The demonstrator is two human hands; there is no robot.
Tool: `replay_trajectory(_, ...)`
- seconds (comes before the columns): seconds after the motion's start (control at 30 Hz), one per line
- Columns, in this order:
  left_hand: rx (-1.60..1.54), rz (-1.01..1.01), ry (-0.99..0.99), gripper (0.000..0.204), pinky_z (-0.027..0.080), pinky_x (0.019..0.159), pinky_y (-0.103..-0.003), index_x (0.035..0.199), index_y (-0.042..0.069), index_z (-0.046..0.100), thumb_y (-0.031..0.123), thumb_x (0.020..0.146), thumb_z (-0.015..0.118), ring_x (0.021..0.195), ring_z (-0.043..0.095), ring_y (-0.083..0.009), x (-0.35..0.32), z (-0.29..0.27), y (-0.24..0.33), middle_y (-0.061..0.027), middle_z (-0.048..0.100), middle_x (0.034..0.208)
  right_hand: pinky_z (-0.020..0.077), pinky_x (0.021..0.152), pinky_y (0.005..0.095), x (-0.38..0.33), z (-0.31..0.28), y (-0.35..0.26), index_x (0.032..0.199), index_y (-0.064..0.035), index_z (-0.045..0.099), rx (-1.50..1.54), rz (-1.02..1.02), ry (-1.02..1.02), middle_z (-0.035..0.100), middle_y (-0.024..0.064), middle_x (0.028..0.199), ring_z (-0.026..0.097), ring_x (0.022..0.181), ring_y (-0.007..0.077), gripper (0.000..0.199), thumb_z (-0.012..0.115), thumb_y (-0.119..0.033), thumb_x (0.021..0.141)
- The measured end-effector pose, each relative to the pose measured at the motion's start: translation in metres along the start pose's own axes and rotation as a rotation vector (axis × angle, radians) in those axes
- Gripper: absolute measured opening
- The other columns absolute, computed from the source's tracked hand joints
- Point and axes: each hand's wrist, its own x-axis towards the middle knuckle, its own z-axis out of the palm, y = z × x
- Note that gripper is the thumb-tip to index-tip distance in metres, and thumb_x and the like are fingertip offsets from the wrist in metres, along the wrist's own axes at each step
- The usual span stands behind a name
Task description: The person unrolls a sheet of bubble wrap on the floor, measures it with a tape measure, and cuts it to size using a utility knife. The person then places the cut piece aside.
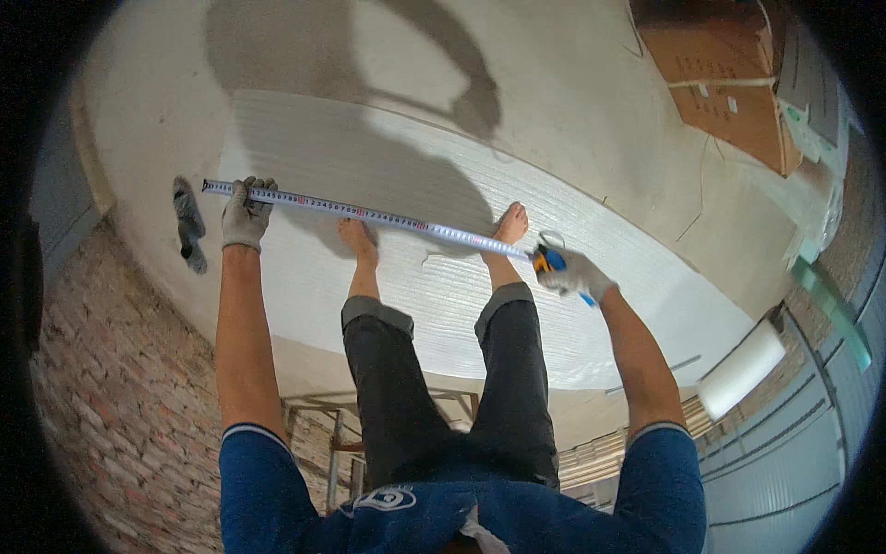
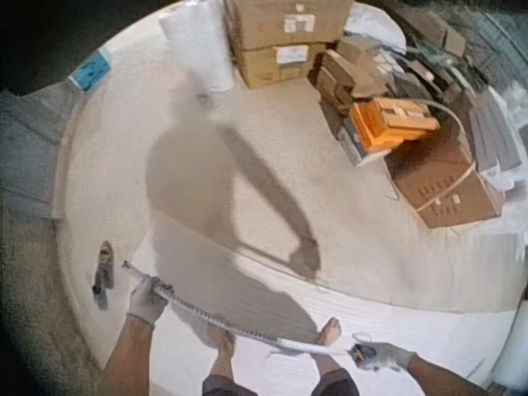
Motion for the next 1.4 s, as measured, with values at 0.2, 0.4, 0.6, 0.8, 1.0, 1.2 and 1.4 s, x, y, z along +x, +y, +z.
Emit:
replay_trajectory(0.2, 0.056, 0.024, -0.053, 0.036, 0.053, 0.098, -0.056, 0.11, -0.006, 0.05, 0.03, 0.102, 0.047, 0.104, 0.061, -0.0399, 0.075, 0.019, -0.111, -0.0199, 0.058, 0.103, 0.0595, 0.066, 0.033, 0.237, 0.005, 0.035, 0.139, -0.014, 0.051, -0.004, 0.016, 0.071, 0.066, 0.0091, 0.105, 0.064, 0.09, 0.0209, 0.078, 0.083, -0.037, 0.071)
replay_trajectory(0.4, 0.136, 0.043, -0.067, 0.036, 0.054, 0.096, -0.055, 0.109, -0.006, 0.051, 0.03, 0.102, 0.048, 0.105, 0.061, -0.0411, 0.133, 0.01, -0.177, -0.0205, 0.059, 0.104, 0.0525, 0.082, 0.0342, 0.3, 0.023, 0.113, 0.135, -0.0103, 0.055, 0.032, -0.362, 0.369, 0.068, 0.0102, 0.108, 0.063, 0.093, 0.0182, 0.065, 0.078, -0.028, 0.076)
replay_trajectory(0.6, 0.169, 0.069, -0.094, 0.033, 0.057, 0.093, -0.053, 0.109, -0.005, 0.051, 0.027, 0.102, 0.049, 0.101, 0.063, -0.039, 0.14, 0.011, -0.191, -0.0198, 0.059, 0.103, 0.0376, 0.11, 0.0432, 0.202, -0.006, 0.23, 0.151, -0.0101, 0.028, -0.387, 0.451, 0.679, 0.041, 0.0215, 0.147, 0.046, 0.131, 0.0367, 0.097, 0.082, -0.029, 0.072)
replay_trajectory(0.8, 0.353, 0.159, -0.161, 0.027, 0.06, 0.085, -0.046, 0.11, -0.003, 0.056, 0.023, 0.1, 0.054, 0.093, 0.067, -0.0335, 0.119, 0.025, -0.196, -0.0155, 0.062, 0.1, 0.0262, 0.118, 0.0416, 0.231, 0.009, 0.152, 0.152, -0.0138, 0.028, -0.351, -0.39, 0.858, 0.033, 0.0158, 0.154, 0.027, 0.144, 0.0316, 0.108, 0.087, -0.036, 0.064)
replay_trajectory(1.0, 0.48, 0.46, -0.299, 0.027, 0.061, 0.076, -0.037, 0.106, -0.003, 0.06, 0.022, 0.1, 0.055, 0.089, 0.067, -0.0255, 0.073, 0.036, -0.202, -0.0133, 0.063, 0.1, 0.0257, 0.12, 0.0466, 0.318, 0.08, -0.121, 0.15, -0.0287, 0.028, -0.517, -1.004, 0.636, 0.032, 0.0044, 0.154, 0.029, 0.142, 0.0307, 0.115, 0.092, -0.04, 0.055)
replay_trajectory(1.2, 0.623, 0.921, -0.372, 0.025, 0.054, 0.091, -0.041, 0.113, -0.004, 0.06, 0.016, 0.101, 0.051, 0.098, 0.065, -0.0266, 0.045, 0.039, -0.153, -0.0168, 0.065, 0.11, 0.0304, 0.119, 0.0475, 0.278, 0.103, -0.254, 0.149, -0.0294, 0.031, -0.644, -1.005, 0.66, 0.028, 0.0075, 0.155, 0.03, 0.142, 0.0308, 0.111, 0.091, -0.036, 0.056)
replay_trajectory(1.4, 0.447, 0.929, -0.537, 0.023, 0.05, 0.096, -0.042, 0.115, -0.005, 0.06, 0.007, 0.1, 0.049, 0.106, 0.064, -0.0283, 0.003, 0.043, -0.116, -0.0179, 0.066, 0.112, 0.0269, 0.119, 0.0491, 0.246, 0.109, -0.258, 0.151, -0.028, 0.027, -0.655, -1.037, 0.552, 0.027, 0.0117, 0.155, 0.029, 0.142, 0.0339, 0.124, 0.093, -0.044, 0.048)
